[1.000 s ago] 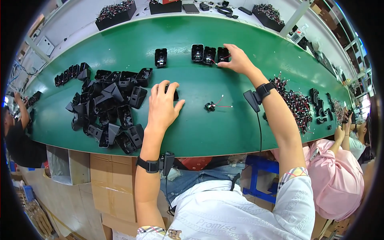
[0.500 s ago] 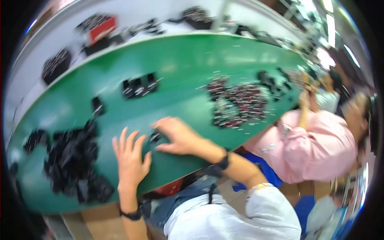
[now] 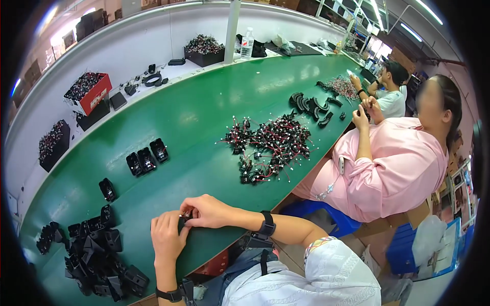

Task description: The person fits a circuit board with wires into a black plastic housing by hand and places the assembly on the table, then empties a box of housings onto the table to continue the process.

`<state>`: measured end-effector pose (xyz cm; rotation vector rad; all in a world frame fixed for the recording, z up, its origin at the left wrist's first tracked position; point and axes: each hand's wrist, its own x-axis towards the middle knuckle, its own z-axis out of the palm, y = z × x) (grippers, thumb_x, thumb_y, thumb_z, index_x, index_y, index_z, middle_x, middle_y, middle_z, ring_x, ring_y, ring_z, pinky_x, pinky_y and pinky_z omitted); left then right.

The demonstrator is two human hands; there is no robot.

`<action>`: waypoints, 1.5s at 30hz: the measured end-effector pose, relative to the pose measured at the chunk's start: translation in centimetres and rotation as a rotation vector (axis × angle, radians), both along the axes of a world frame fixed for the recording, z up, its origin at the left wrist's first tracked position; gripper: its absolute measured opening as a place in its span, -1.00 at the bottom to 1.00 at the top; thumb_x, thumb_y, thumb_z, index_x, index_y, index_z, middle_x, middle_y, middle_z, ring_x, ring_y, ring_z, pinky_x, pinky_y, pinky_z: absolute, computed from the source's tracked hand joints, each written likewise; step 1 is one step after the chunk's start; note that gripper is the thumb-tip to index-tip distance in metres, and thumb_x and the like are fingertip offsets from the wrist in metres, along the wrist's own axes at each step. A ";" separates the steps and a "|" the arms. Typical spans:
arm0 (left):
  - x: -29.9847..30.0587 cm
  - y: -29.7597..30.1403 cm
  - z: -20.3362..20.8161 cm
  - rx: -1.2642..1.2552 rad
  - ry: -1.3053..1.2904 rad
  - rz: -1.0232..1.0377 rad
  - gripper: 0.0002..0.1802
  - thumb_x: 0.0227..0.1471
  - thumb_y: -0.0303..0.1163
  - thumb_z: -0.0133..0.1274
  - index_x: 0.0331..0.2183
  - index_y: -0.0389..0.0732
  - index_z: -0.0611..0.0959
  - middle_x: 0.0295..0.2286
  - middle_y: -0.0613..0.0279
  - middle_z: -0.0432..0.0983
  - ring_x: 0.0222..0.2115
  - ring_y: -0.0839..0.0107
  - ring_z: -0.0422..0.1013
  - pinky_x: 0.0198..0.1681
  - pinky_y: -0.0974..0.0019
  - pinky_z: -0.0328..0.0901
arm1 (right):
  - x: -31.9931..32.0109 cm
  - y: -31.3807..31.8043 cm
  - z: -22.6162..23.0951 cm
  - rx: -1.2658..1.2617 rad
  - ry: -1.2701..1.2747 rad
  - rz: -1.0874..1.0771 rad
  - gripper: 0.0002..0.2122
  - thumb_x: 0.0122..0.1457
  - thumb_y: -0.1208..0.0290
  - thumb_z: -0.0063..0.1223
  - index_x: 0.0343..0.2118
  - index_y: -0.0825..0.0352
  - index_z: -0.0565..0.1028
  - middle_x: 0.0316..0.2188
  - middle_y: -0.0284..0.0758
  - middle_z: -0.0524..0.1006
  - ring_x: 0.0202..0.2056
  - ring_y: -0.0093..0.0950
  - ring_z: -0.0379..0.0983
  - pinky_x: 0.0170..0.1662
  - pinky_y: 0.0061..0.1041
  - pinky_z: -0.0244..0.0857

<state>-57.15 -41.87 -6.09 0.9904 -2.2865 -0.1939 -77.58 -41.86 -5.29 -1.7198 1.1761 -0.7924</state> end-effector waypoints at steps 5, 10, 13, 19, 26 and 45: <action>0.0 1.1 -0.3 0.017 0.033 0.053 -0.64 -0.20 -0.47 0.36 -0.26 -0.19 0.64 -0.33 0.20 0.63 -0.26 0.18 0.53 -0.12 0.14 0.30 | -0.3 -0.1 -0.7 -0.161 0.030 0.006 -0.77 0.07 0.33 0.35 -0.25 0.32 0.64 -0.40 -0.17 0.66 -0.41 -0.32 0.62 -0.29 -0.37 0.49; -0.5 0.5 -0.2 0.037 0.059 -0.004 -0.80 -0.15 -0.46 0.33 -0.39 -0.13 0.65 -0.38 0.27 0.60 -0.28 0.22 0.51 -0.13 0.17 0.29 | -3.1 1.0 -0.5 -0.090 -0.015 -0.110 -0.80 0.14 0.45 0.31 -0.17 0.33 0.66 -0.49 -0.28 0.65 -0.43 -0.58 0.59 -0.29 -0.54 0.49; 0.0 0.2 -0.3 0.008 0.022 0.070 -0.83 -0.13 -0.47 0.32 -0.41 -0.13 0.65 -0.37 0.30 0.59 -0.26 0.26 0.50 -0.11 0.17 0.28 | -4.2 1.8 -0.5 0.010 -0.101 -0.145 -0.75 0.21 0.53 0.21 -0.04 0.40 0.60 -0.40 -0.35 0.65 -0.37 -0.67 0.55 -0.28 -0.64 0.45; 1.1 0.5 1.3 -0.091 0.013 0.214 -0.76 -0.16 -0.45 0.36 -0.36 -0.14 0.67 -0.33 0.26 0.58 -0.14 0.16 0.46 0.03 0.09 0.25 | -4.2 2.7 -0.7 0.234 -0.417 -0.216 -0.61 0.23 0.58 0.13 0.13 0.42 0.47 -0.20 -0.27 0.63 -0.24 -0.63 0.54 -0.26 -0.69 0.39; -0.7 9.7 2.3 0.359 0.772 0.311 -0.78 0.06 -0.58 0.20 -0.19 -0.32 0.66 -0.20 0.07 0.57 -0.21 0.33 0.51 -0.17 0.31 0.41 | -0.9 6.0 1.2 0.109 -0.401 -0.131 -0.69 0.21 0.59 0.18 0.03 0.43 0.56 -0.17 -0.26 0.64 -0.23 -0.59 0.55 -0.17 -0.59 0.45; 1.5 10.2 -0.2 1.095 1.154 -0.070 -0.71 0.11 -0.41 0.33 -0.18 -0.38 0.69 -0.29 0.14 0.67 -0.38 0.50 0.56 -0.34 0.48 0.43 | 0.8 7.6 2.9 -0.276 -0.187 0.065 -0.79 -0.08 0.70 0.37 -0.33 0.35 0.70 -0.31 -0.26 0.59 -0.33 -0.49 0.56 -0.29 -0.56 0.46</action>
